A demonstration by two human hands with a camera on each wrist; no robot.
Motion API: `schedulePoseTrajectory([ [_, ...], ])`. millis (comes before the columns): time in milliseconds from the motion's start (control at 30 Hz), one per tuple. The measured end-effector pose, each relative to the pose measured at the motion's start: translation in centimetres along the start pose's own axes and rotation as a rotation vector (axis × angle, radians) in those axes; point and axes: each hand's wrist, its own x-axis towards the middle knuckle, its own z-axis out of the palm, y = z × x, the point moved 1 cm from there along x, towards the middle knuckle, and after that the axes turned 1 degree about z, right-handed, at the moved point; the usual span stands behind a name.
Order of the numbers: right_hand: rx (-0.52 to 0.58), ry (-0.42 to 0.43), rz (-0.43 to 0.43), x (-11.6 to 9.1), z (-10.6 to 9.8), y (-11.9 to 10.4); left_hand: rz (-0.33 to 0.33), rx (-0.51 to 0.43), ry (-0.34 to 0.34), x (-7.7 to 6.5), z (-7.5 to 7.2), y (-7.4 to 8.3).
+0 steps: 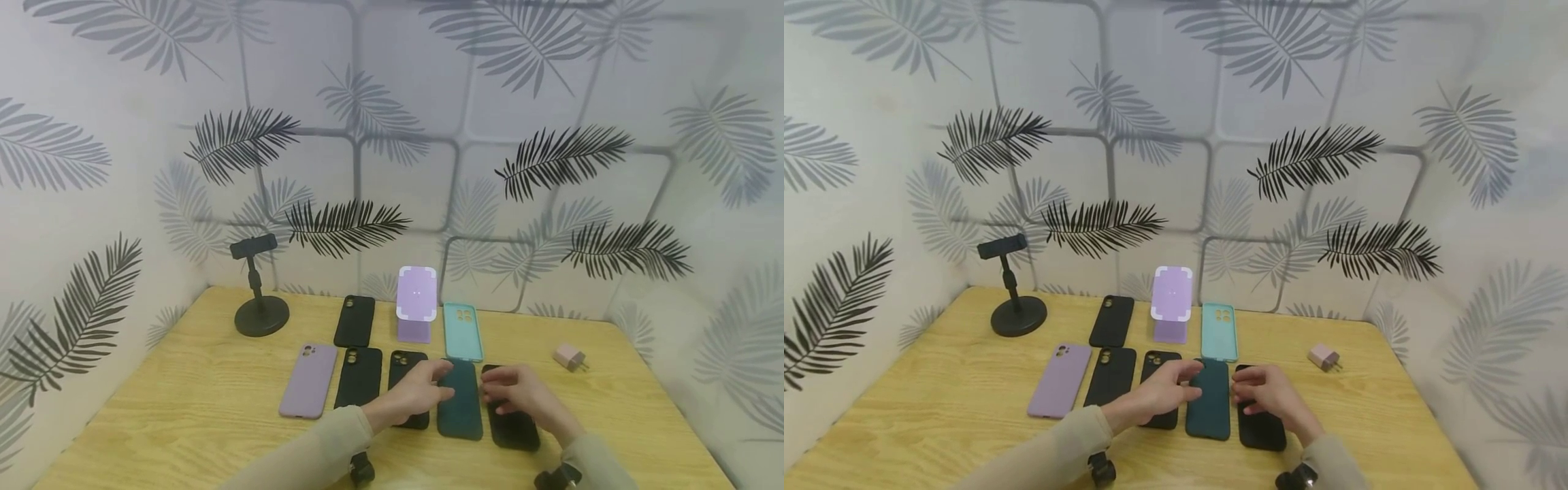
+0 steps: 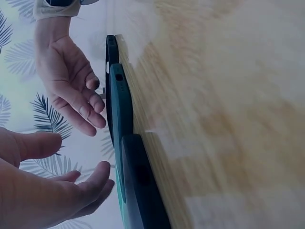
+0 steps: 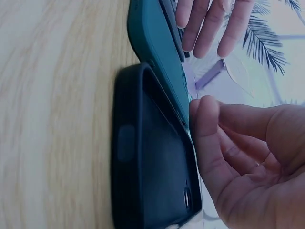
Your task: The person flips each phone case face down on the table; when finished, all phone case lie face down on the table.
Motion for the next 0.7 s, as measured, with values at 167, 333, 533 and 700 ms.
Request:
schedulePoseTrajectory([
  [167,0.017,-0.015,-0.042,-0.4,-1.4,0.5,0.023,-0.038,0.021,0.7,0.7,0.2],
  [333,-0.037,-0.029,-0.075,-1.2,-2.6,0.8,0.015,-0.078,0.013,1.3,1.8,0.4],
  [533,-0.071,-0.006,-0.065,-2.2,-3.4,1.6,0.011,-0.184,-0.001,2.1,3.2,0.6],
  [700,-0.098,0.092,-0.034,-2.9,-3.8,2.4,0.012,-0.229,0.004,2.8,3.9,0.8],
])
